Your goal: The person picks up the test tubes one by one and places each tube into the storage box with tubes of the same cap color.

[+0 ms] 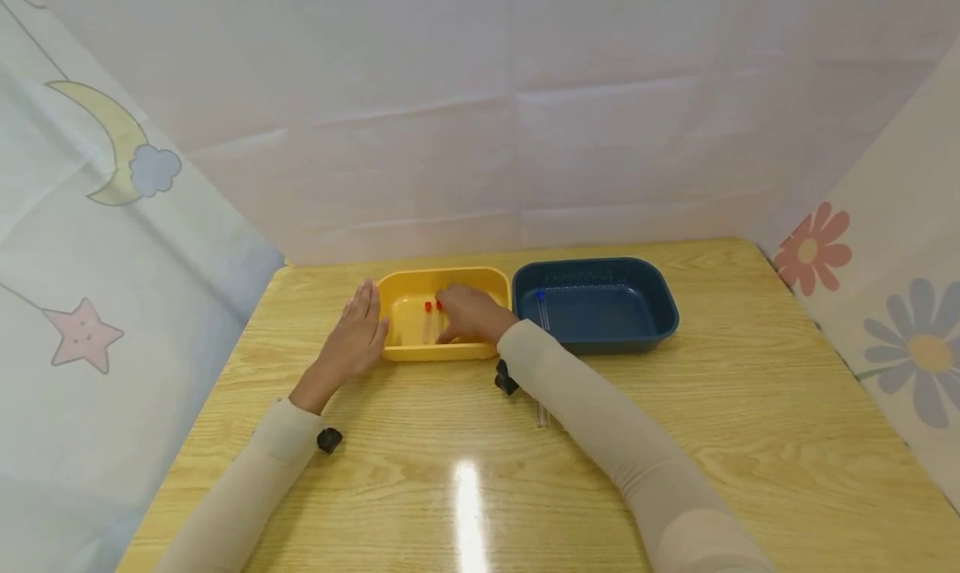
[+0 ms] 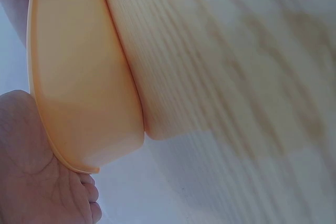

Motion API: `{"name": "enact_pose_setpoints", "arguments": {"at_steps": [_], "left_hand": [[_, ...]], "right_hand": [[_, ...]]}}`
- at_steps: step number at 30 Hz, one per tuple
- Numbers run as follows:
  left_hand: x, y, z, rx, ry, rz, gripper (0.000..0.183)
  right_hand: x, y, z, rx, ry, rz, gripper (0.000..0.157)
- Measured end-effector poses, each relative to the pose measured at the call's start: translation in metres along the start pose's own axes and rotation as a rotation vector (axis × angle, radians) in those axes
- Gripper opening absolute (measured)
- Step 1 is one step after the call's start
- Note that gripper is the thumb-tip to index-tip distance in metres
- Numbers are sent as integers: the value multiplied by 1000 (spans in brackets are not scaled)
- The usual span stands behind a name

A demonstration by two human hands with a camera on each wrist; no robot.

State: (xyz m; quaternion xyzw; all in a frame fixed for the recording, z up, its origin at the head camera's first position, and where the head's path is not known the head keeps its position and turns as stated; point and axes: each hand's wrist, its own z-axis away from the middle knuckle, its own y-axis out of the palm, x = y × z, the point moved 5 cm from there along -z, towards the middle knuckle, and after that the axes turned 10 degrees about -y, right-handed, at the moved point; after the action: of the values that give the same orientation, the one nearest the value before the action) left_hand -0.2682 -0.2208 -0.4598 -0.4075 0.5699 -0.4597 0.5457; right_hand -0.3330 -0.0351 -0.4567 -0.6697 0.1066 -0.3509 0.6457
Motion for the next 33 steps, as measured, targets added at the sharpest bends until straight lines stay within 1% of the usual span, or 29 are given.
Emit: {"name": "enact_pose_setpoints", "arguments": {"at_steps": [4, 9, 16, 33], "left_hand": [[0, 0, 0, -2, 0, -6, 65], [0, 0, 1, -4, 0, -7, 64], [0, 0, 0, -13, 6, -18, 64], [2, 1, -1, 4, 0, -17, 65]], "right_hand": [[0, 0, -1, -2, -2, 14, 76], [0, 1, -1, 6, 0, 29, 80], [-3, 5, -5, 5, -3, 47, 81], [-1, 7, -6, -2, -3, 74, 76]]}}
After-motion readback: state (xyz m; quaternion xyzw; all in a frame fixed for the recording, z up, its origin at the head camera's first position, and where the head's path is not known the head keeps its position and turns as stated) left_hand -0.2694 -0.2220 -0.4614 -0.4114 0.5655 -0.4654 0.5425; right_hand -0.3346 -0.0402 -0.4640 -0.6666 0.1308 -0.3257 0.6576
